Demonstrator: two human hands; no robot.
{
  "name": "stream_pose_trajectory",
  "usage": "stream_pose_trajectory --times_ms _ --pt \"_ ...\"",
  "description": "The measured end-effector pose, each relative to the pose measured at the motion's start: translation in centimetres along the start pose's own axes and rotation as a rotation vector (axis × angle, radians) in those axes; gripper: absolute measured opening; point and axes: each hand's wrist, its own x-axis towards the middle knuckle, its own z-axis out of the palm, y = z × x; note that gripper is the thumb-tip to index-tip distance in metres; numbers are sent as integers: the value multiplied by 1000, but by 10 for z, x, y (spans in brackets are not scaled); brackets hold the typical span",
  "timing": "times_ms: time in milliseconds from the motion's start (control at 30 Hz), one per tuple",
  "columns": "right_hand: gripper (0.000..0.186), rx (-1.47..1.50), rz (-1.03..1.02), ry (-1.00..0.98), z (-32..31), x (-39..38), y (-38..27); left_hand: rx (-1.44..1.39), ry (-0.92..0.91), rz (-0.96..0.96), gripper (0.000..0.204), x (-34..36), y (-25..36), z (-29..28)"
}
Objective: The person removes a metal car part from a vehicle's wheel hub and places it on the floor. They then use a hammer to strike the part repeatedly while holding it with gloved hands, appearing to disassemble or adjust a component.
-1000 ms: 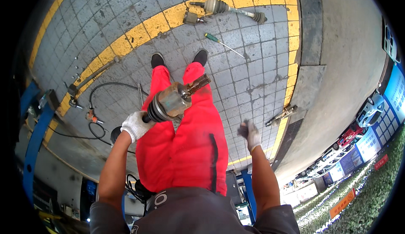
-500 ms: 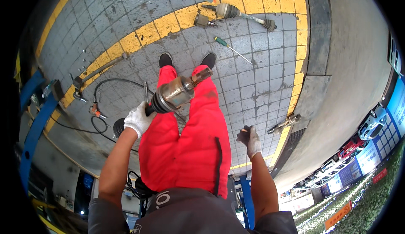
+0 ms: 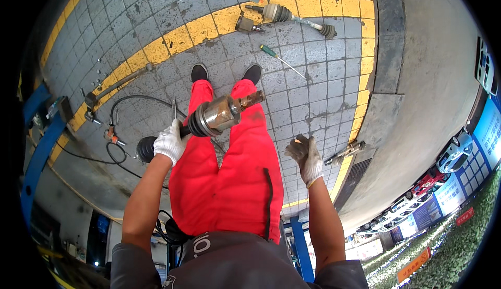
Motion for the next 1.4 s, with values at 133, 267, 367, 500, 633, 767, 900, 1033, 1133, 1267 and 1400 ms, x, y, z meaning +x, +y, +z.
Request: stream_pose_trajectory --times_ms 133,267,367,500,633,767,900,1033,1133,1267,1400 --pt "77 -7 60 35 -31 4 14 -34 -52 -4 53 0 6 -3" --pt "78 -13 99 66 -44 3 23 -12 -65 -6 58 2 8 3" --pt "78 0 108 62 -46 5 28 -9 -46 -2 59 -1 7 7" --pt "78 29 94 51 -41 4 32 -26 -30 -7 58 -4 9 10" --pt "75 26 91 45 -37 5 26 -9 -26 8 56 -11 18 3" --pt "72 23 58 39 -30 1 18 39 -31 -8 56 -12 25 3" --pt "73 21 53 29 -39 3 21 39 -81 22 54 1 27 5" --pt "74 22 49 3 -46 4 25 41 -174 51 54 23 28 5" --pt "72 21 51 20 -47 5 24 83 -211 36 58 49 27 13" --pt "69 -131 -1 -6 -63 22 17 112 -176 -8 59 70 24 18" --pt "63 -303 -84 -130 -118 63 27 53 -154 4 37 72 41 -1"
